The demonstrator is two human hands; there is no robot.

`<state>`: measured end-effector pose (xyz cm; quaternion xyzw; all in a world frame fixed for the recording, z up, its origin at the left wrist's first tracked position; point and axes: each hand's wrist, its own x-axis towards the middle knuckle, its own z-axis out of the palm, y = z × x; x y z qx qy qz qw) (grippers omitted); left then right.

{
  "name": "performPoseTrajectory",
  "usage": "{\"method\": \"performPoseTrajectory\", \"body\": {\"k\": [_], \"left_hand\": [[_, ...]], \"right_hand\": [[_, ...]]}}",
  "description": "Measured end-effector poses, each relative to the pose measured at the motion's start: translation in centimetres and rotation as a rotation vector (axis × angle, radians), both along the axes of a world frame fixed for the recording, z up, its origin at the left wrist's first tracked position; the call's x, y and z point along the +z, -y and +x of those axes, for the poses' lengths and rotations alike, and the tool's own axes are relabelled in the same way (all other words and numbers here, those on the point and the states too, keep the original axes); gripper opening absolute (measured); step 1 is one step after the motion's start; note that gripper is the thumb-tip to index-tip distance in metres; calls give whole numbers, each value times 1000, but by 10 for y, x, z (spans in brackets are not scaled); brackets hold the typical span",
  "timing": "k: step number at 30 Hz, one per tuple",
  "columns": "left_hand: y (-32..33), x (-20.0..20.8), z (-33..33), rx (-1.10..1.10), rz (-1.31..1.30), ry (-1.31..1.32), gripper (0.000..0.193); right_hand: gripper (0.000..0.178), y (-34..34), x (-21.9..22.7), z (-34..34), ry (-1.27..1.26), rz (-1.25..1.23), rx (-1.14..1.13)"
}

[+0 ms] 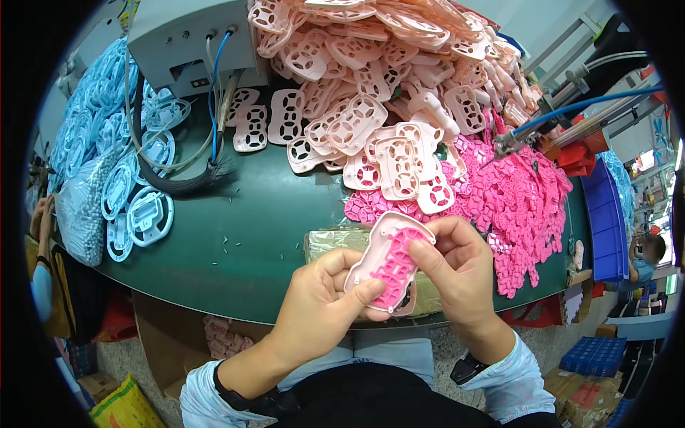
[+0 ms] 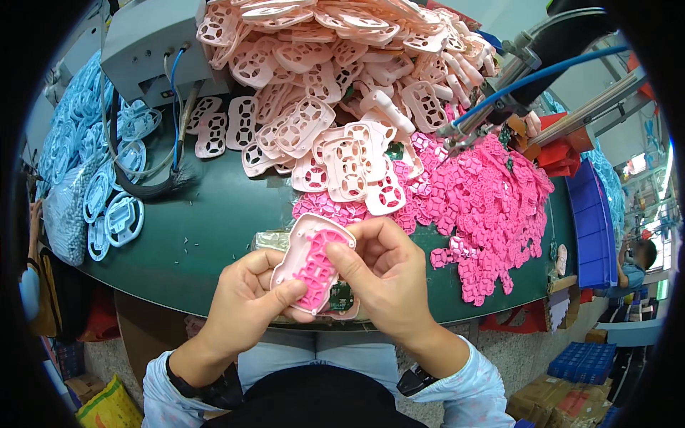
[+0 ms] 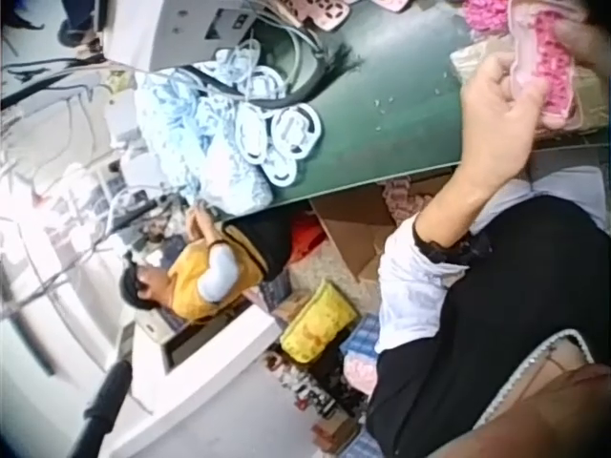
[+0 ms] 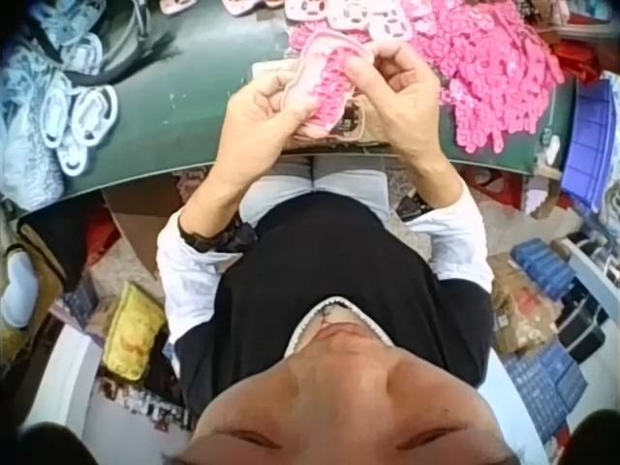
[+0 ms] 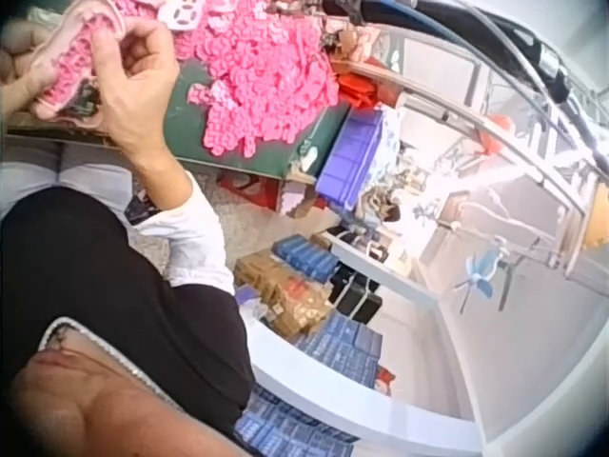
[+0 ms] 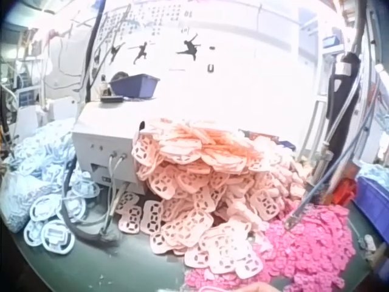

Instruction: Assemble electronic toys by inserting circuit boards into plastic housings and securing them with a pneumatic screwdriver.

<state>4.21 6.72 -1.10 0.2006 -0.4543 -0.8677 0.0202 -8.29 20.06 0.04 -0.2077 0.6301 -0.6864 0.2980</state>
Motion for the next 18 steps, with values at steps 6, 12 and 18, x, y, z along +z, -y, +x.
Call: {"method": "performPoseTrajectory", "body": {"k": [6, 12, 18], "left_hand": [[28, 4, 3, -238, 381, -38, 51], [16, 4, 3, -123, 1, -27, 51], [18, -4, 11, -83, -556, -315, 24]], "right_hand": [[29, -12, 43, -21, -1467, 40, 517], [22, -14, 31, -28, -1271, -7, 471], [25, -16, 28, -25, -767, 98, 491]]}}
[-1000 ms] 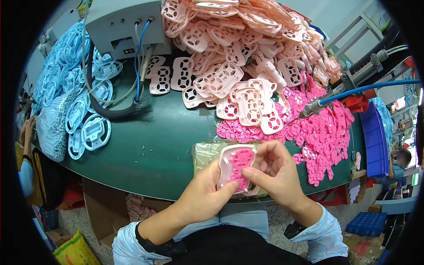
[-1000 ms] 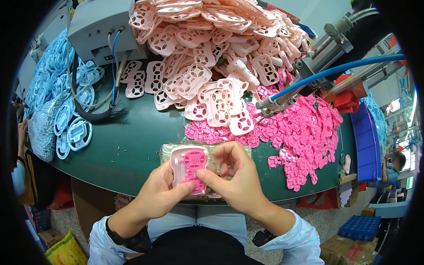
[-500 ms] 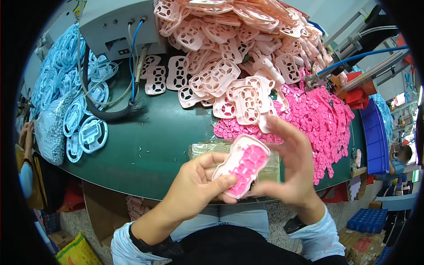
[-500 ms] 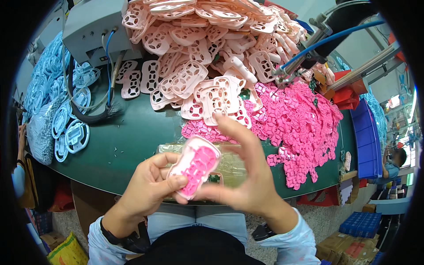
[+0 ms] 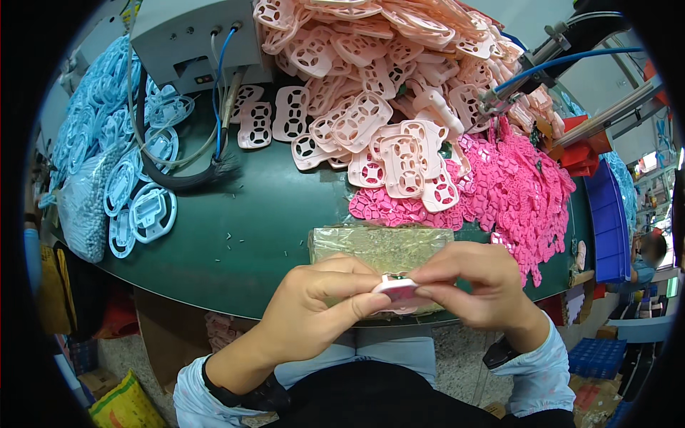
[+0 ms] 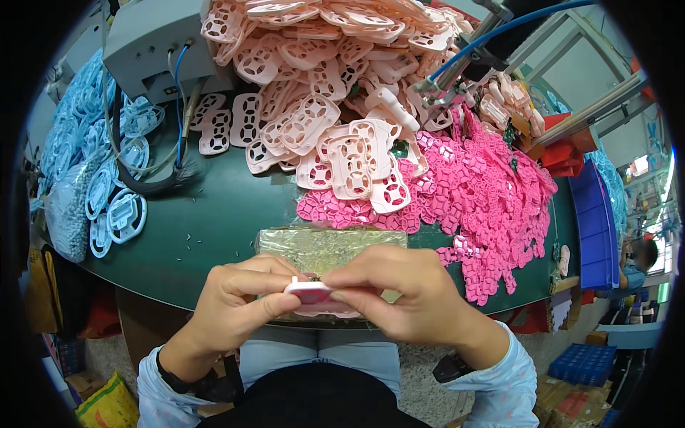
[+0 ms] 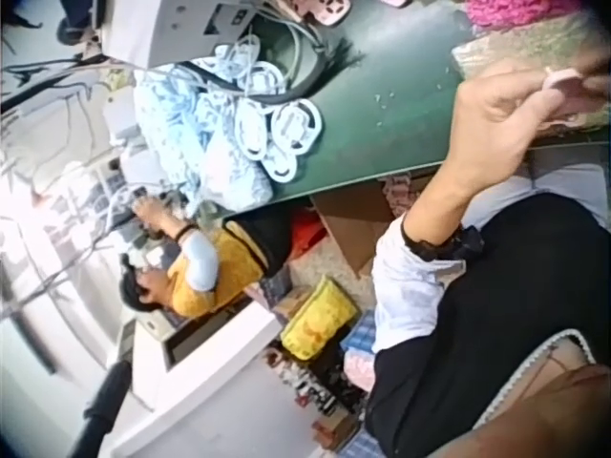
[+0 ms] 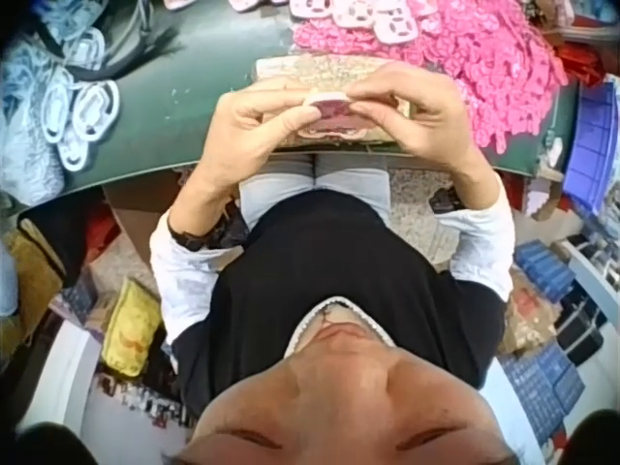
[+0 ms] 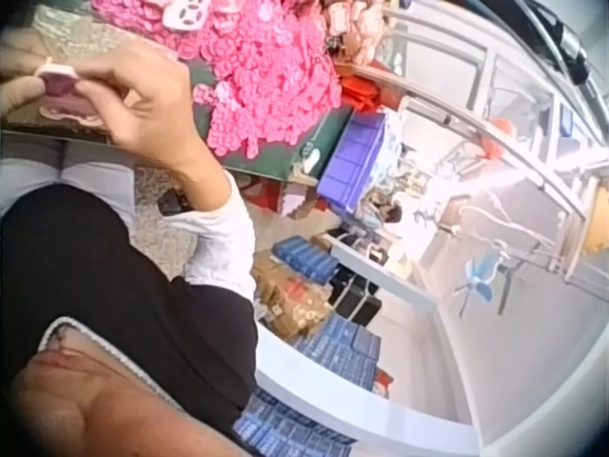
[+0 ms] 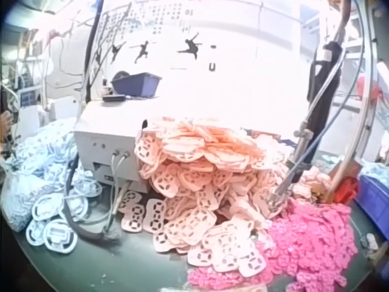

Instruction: Assemble electronic toys by inserting circuit boards into plastic housings and securing them with a pneumatic screwdriver.

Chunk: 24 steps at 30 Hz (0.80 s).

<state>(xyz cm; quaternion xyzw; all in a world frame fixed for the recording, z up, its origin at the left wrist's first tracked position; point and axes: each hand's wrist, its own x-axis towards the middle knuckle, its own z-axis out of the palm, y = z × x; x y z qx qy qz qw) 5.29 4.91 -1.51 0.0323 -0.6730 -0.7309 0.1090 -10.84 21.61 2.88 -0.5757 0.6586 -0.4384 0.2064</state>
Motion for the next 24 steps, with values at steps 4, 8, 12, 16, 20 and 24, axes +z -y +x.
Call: {"method": "performPoseTrajectory", "body": {"k": [4, 8, 12, 16, 20, 24], "left_hand": [[-3, 5, -3, 72, 386, 328, 22], [-2, 1, -8, 94, 723, 334, 26], [4, -7, -9, 6, 748, 382, 30], [2, 3, -12, -2, 671, 378, 35], [-1, 18, -17, -90, 613, 150, 43], [7, 16, -6, -19, 23, 195, 60]], "right_hand": [[26, 5, -1, -6, 132, 103, -10], [36, 5, -2, 0, -601, -185, 28], [39, 1, -15, 9, -678, -90, 18], [33, -2, -28, 12, -364, -124, -88], [51, -18, -48, 10, 947, -157, -215], [63, -20, -55, 4, 1388, -149, -178]]}}
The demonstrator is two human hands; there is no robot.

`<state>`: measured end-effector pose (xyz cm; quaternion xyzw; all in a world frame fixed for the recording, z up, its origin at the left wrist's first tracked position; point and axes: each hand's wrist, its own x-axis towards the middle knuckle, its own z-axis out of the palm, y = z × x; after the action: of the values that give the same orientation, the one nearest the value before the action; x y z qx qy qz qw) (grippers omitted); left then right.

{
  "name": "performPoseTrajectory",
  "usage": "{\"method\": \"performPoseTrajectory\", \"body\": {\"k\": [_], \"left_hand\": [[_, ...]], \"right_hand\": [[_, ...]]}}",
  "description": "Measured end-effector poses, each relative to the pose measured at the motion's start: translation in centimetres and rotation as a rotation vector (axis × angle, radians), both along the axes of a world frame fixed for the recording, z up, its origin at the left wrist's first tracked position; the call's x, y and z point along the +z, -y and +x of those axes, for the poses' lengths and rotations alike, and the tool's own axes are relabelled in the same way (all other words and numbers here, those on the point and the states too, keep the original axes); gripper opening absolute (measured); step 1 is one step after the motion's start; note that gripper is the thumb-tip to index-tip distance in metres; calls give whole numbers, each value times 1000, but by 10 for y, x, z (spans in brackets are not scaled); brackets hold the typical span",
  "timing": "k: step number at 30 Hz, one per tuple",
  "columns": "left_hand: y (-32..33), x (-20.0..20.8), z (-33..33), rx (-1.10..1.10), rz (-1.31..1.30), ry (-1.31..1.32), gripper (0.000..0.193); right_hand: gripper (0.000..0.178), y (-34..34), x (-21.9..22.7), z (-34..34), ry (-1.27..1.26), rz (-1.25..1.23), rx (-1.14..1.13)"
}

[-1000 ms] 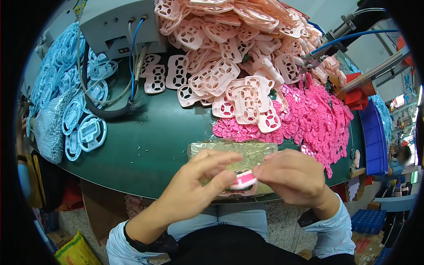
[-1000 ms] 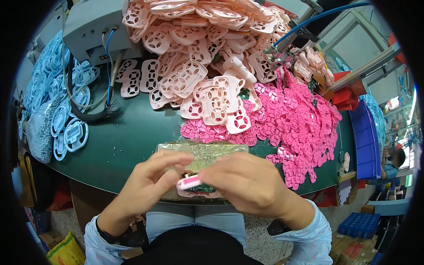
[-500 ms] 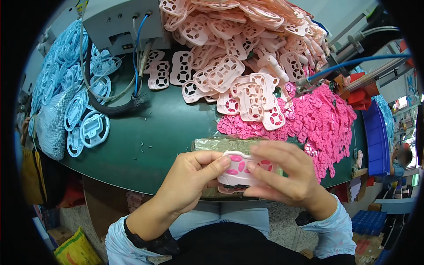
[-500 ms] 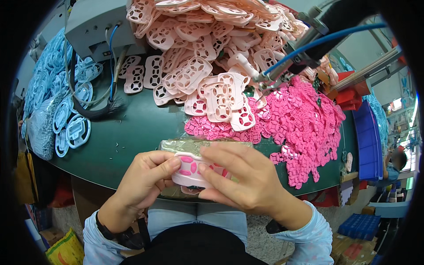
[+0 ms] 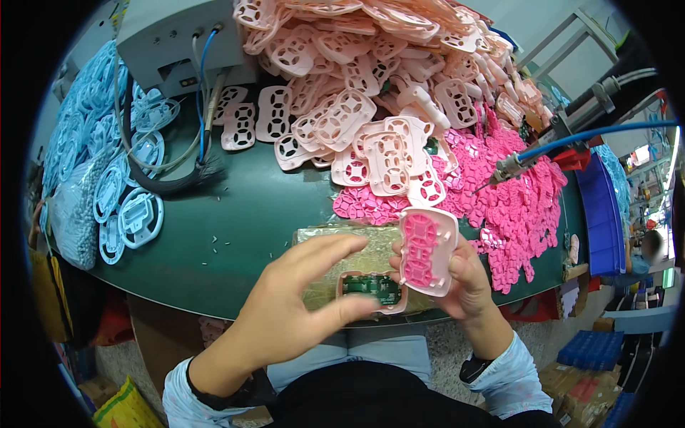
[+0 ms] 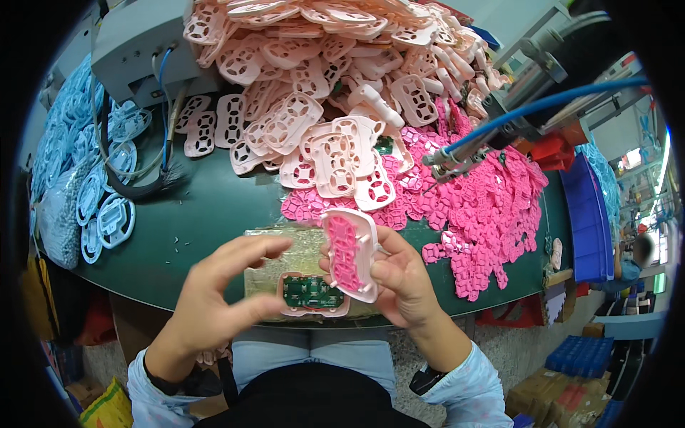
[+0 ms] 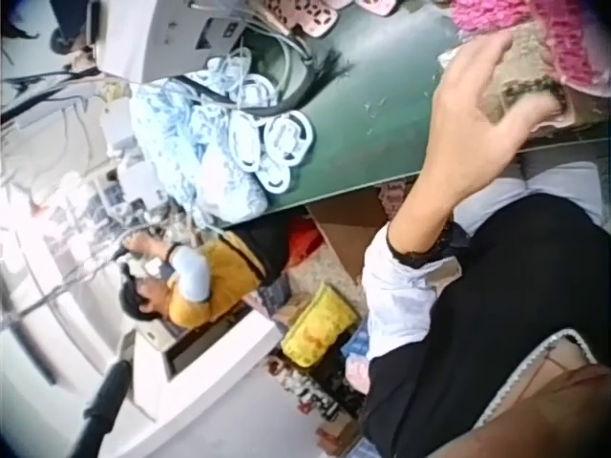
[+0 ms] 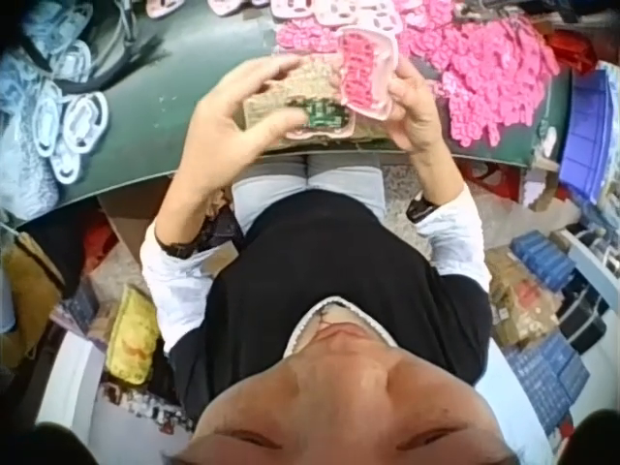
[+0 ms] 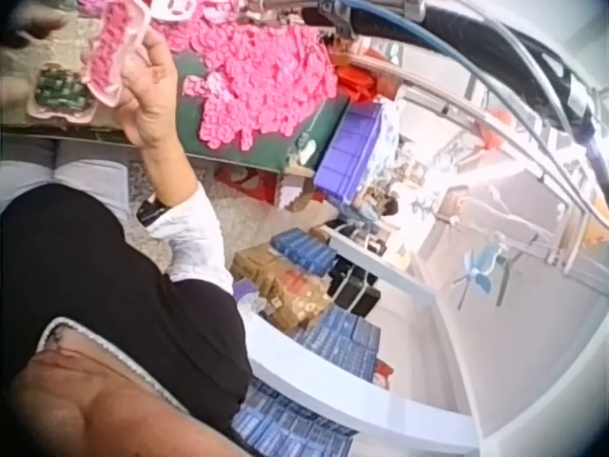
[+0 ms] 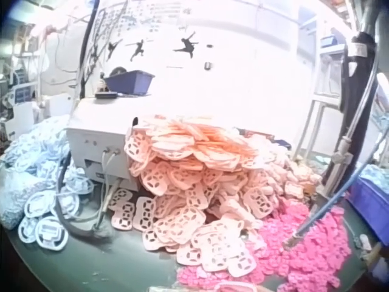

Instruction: Assemble electronic toys by inserting circuit boards into plastic housings and securing them with a pneumatic screwdriver.

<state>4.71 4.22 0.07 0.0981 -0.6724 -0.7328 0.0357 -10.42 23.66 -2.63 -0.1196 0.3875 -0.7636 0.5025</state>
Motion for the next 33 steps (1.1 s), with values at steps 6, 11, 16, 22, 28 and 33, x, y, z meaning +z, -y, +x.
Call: {"method": "performPoseTrajectory", "body": {"k": [6, 11, 16, 22, 28, 33], "left_hand": [[-24, -53, 13, -65, -901, -189, 67], [-22, -41, 9, 129, 402, -33, 82], [-15, -39, 12, 138, 651, -32, 83], [-18, -40, 15, 178, 648, -48, 82], [-25, -34, 12, 232, 504, -69, 79], [-26, -37, 12, 239, 409, -91, 77]], "right_hand": [[77, -3, -18, 1, 140, 11, 50], [79, -1, -24, 15, 167, 54, 40], [60, -1, -14, 21, 118, 31, -29], [70, 10, 3, 34, -77, 202, 25], [67, 12, -4, 41, -275, 177, 27], [72, 11, -7, 46, -427, 149, 10]]}}
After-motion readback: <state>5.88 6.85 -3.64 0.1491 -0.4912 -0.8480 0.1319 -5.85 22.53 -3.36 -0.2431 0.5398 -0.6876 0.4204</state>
